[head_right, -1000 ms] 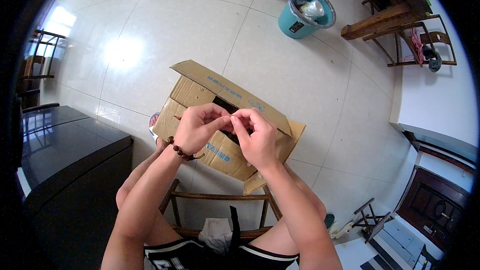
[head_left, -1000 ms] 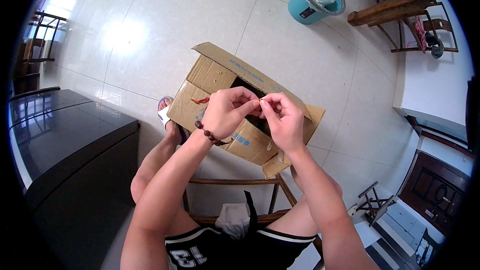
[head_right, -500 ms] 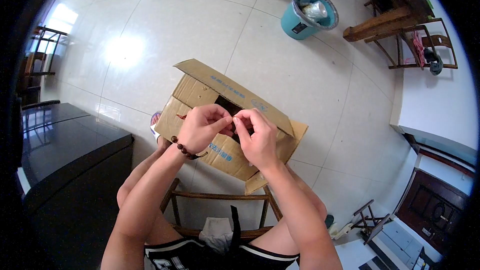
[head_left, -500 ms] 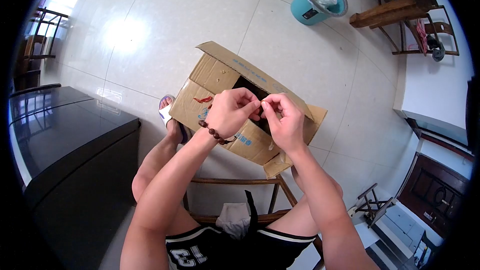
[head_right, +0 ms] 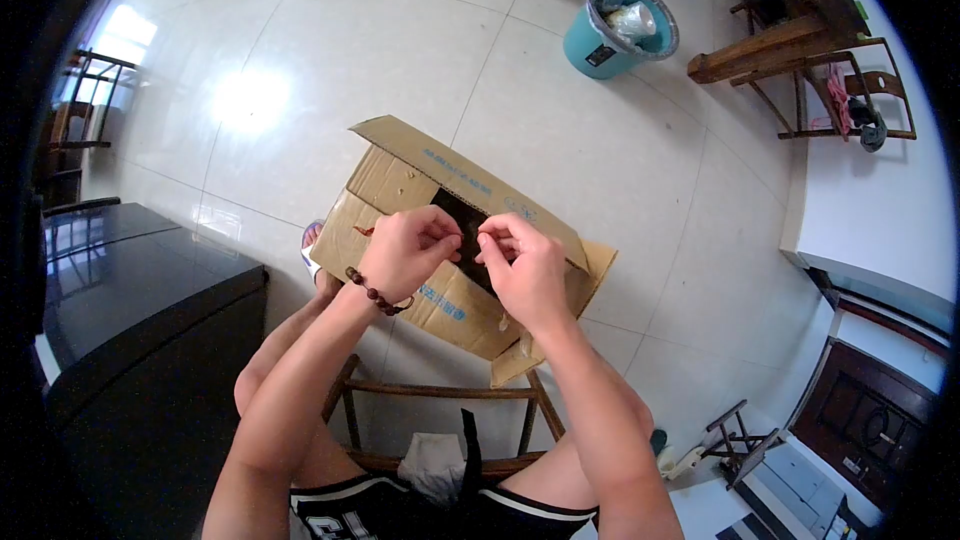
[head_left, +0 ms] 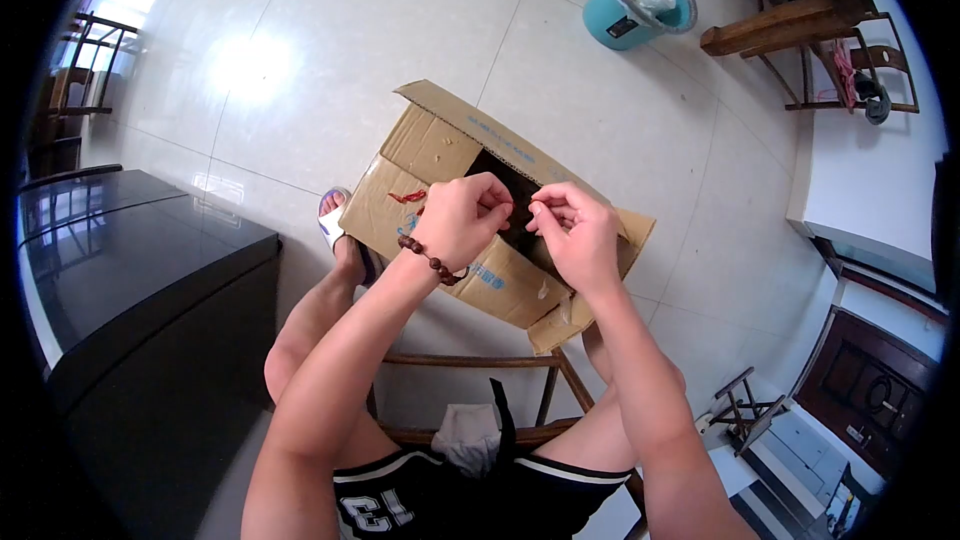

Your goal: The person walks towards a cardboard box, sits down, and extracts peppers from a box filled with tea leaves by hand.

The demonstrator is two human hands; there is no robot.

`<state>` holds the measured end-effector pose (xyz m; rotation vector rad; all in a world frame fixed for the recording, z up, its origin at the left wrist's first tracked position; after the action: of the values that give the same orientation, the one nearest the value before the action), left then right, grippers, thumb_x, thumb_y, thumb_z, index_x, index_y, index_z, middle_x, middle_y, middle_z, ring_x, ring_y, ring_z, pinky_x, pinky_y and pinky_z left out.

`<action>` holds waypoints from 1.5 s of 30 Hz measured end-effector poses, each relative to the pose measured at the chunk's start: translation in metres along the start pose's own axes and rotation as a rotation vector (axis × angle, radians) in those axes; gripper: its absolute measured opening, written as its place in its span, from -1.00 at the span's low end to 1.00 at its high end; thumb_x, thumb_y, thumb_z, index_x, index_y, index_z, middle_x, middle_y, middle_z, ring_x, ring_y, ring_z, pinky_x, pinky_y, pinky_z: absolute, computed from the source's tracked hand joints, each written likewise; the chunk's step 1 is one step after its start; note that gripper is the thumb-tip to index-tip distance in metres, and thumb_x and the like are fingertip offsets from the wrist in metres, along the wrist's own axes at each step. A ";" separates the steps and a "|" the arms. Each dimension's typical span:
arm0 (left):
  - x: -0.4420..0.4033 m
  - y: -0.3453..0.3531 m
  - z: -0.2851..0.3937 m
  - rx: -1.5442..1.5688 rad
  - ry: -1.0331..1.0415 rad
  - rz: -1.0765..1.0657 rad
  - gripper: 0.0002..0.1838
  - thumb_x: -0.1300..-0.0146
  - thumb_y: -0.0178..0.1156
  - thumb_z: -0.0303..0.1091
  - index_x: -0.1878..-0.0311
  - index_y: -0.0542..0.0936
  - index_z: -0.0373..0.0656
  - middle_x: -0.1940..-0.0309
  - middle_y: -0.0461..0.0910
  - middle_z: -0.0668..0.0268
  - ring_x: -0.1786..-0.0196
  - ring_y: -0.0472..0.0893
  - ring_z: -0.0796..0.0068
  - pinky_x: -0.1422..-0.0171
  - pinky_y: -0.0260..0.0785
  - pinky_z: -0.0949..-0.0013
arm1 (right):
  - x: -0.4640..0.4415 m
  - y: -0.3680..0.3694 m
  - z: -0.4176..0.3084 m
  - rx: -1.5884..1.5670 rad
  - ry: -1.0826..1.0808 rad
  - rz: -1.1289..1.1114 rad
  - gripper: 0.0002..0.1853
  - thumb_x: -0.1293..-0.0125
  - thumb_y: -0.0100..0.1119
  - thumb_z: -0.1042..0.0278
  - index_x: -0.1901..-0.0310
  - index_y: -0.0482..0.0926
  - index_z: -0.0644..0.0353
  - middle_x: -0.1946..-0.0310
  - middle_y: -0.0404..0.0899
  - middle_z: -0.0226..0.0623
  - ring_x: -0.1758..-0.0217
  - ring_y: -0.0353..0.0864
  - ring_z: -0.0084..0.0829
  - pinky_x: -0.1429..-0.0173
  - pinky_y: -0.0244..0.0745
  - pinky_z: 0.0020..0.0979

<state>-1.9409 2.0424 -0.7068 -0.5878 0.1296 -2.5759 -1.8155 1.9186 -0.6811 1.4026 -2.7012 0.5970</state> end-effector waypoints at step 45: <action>0.001 0.003 0.013 -0.393 0.314 0.060 -0.84 -0.35 0.44 -0.42 0.07 0.78 -0.24 0.21 0.81 0.07 0.13 0.81 0.02 -0.03 0.66 0.11 | -0.003 -0.003 0.004 0.244 0.016 -0.079 -0.83 -0.38 0.44 0.61 0.02 0.81 0.40 0.22 0.87 -0.07 0.21 0.89 -0.39 0.07 0.78 -0.36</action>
<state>-1.9347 2.0389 -0.6954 -0.3004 0.7592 -2.5789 -1.8109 1.9180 -0.6846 1.5391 -2.6171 0.9538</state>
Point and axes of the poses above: each hand's wrist, its own x-axis away from the middle knuckle, its own y-axis out of the palm, z = x × y, the point moved 7 cm from there along -x, towards the middle knuckle
